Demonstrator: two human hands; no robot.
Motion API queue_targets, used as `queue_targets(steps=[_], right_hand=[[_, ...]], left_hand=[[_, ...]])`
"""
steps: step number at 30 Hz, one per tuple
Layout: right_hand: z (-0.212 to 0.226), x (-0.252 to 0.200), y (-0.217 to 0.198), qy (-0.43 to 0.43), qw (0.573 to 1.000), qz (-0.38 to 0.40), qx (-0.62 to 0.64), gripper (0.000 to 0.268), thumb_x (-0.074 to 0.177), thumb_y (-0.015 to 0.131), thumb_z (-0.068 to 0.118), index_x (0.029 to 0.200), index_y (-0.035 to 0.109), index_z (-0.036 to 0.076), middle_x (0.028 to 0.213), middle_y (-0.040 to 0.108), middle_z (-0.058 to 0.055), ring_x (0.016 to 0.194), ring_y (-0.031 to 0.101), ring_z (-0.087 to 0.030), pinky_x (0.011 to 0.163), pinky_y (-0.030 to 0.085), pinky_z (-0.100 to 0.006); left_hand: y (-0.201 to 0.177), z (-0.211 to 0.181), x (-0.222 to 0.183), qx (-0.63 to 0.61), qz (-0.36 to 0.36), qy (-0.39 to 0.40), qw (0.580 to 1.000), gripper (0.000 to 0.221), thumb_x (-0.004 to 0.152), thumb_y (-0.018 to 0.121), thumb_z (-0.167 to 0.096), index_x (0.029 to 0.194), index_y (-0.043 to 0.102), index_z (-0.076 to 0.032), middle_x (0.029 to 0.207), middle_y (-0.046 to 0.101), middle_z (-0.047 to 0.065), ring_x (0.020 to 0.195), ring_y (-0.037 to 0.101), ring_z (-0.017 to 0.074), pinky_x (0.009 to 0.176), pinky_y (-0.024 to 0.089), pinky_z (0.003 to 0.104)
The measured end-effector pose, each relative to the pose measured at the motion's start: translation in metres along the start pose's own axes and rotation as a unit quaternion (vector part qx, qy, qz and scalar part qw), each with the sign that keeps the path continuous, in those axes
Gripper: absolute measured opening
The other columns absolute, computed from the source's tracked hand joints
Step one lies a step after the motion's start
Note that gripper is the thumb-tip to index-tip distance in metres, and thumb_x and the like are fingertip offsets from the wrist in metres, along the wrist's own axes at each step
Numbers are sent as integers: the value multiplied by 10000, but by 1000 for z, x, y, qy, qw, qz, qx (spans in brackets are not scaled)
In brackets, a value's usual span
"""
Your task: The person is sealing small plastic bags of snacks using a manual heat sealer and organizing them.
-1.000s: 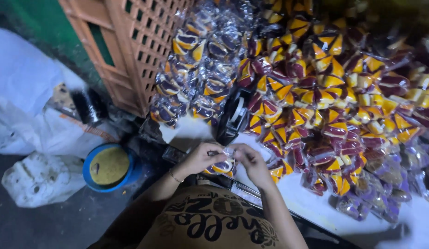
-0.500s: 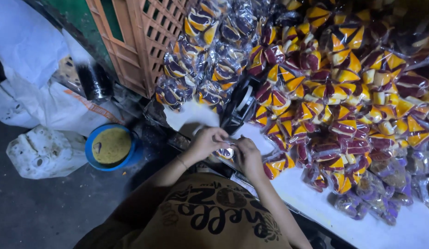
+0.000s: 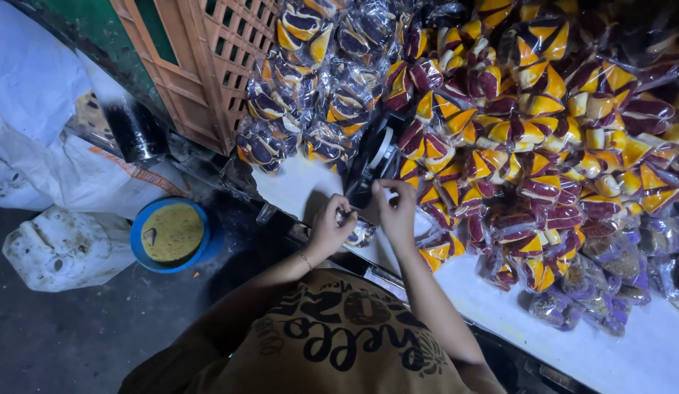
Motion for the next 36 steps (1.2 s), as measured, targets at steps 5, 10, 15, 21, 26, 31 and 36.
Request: queue_targets(steps=[5, 10, 15, 21, 26, 31, 36], right_hand=[[18, 12, 13, 56, 991, 40, 111, 128, 807, 836, 126, 786, 728, 62, 685, 564, -40, 671, 568, -133, 575, 450, -249], [5, -15, -1, 18, 994, 85, -63, 87, 696, 818, 167, 782, 817, 179, 721, 670, -95, 690, 656, -266, 681, 538, -346], [14, -33, -11, -49, 982, 131, 124, 29, 816, 818, 87, 837, 813, 68, 849, 538, -61, 795, 471, -162, 729, 389, -266], [44, -25, -8, -5, 989, -19, 147, 391, 884, 737, 51, 1235, 565, 74, 1210, 514, -79, 1138, 492, -213, 910, 396, -341], [85, -17, -5, -78, 994, 24, 68, 378, 818, 838, 143, 1135, 654, 51, 1174, 652, -149, 1161, 609, -325, 967, 463, -432], [118, 27, -44, 88, 992, 91, -1, 342, 676, 937, 208, 876, 720, 35, 838, 747, -198, 861, 735, -350, 816, 562, -431], [40, 89, -93, -70, 870, -135, 469, 764, 1064, 706, 525, 1607, 219, 297, 1657, 390, -139, 1520, 479, -394, 1266, 398, -481]], left_hand=[[-5, -18, 1, 4, 17, 2, 1000, 258, 784, 764, -148, 967, 584, -171, 833, 697, 86, 864, 701, 364, 759, 546, 435], [-19, -27, 8, 1, 8, -40, 999, 238, 812, 750, -162, 983, 586, -177, 856, 720, 89, 895, 701, 382, 783, 548, 464], [-19, -26, 27, -24, -16, -89, 996, 212, 845, 722, -133, 996, 579, -177, 879, 722, 86, 918, 707, 373, 816, 545, 448], [-43, -110, 44, -3, -29, 410, 912, 196, 778, 716, -16, 848, 623, -175, 822, 638, 4, 845, 677, 267, 823, 546, 445], [-42, -79, 88, -178, 70, 43, 981, 91, 884, 672, -80, 962, 632, -104, 887, 649, 64, 867, 648, 269, 820, 518, 397], [-62, -82, 167, 116, 42, 224, 967, 426, 995, 655, -386, 1281, 566, -83, 1211, 508, 243, 1160, 535, 469, 991, 427, 539], [-68, -51, 251, 375, 14, 271, 886, 214, 906, 751, -221, 1097, 689, -148, 1169, 624, 75, 1270, 461, 304, 1084, 198, 547]])
Point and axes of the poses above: each hand's wrist, its own x-axis towards the middle knuckle, its own y-axis out of the palm, z = x × y, the point moved 3 cm from there along x, towards the middle knuckle
